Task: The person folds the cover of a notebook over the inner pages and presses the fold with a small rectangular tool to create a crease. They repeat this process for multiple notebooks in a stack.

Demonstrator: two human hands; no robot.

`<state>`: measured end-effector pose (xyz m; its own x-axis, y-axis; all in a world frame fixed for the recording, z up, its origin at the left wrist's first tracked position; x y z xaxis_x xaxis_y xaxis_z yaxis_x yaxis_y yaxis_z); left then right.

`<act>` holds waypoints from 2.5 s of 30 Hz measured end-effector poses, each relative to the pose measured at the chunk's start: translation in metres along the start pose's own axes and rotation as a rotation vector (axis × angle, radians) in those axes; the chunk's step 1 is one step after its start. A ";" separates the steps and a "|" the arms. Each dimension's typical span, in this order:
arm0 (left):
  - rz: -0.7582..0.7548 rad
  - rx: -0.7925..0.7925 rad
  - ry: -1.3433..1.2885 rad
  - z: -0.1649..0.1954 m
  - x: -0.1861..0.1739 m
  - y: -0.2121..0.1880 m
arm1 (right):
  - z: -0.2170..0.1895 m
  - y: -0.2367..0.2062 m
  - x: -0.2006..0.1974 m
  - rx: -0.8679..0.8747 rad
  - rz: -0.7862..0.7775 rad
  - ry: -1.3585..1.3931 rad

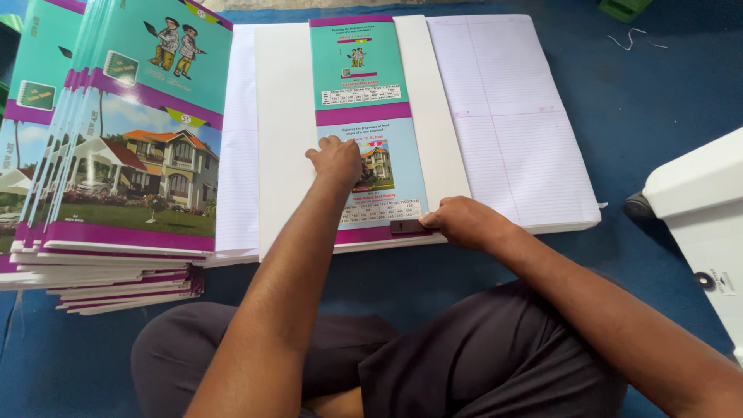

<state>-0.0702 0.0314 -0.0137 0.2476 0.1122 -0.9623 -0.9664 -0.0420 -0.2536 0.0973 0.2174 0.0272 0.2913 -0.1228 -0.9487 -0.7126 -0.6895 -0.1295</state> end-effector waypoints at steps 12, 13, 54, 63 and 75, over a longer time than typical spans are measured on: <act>0.228 0.032 -0.184 -0.010 0.004 -0.018 | 0.005 0.002 -0.003 0.037 0.029 0.079; 0.253 0.033 -0.182 -0.009 0.004 -0.019 | 0.008 0.002 -0.003 0.039 0.030 0.105; -0.024 -0.010 -0.074 0.066 -0.009 -0.082 | 0.142 -0.029 -0.030 0.741 0.542 -0.176; -0.054 -0.046 -0.107 0.069 -0.011 -0.082 | 0.104 0.004 -0.023 0.640 0.504 0.277; -0.126 0.034 -0.272 0.072 -0.017 -0.081 | 0.112 0.014 -0.004 0.633 0.385 0.226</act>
<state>-0.0009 0.1044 0.0302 0.3429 0.3766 -0.8606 -0.9321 0.0224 -0.3616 0.0150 0.2886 -0.0033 0.0235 -0.4609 -0.8872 -0.9993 -0.0372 -0.0072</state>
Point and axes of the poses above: each hand's wrist, its own y-axis towards the middle knuckle, its own x-axis out of the palm, z = x × y, the point moved 7 cm from there along y, towards the middle knuckle, and after that the axes turned 10 degrees about -x, right-handed, at the moved point
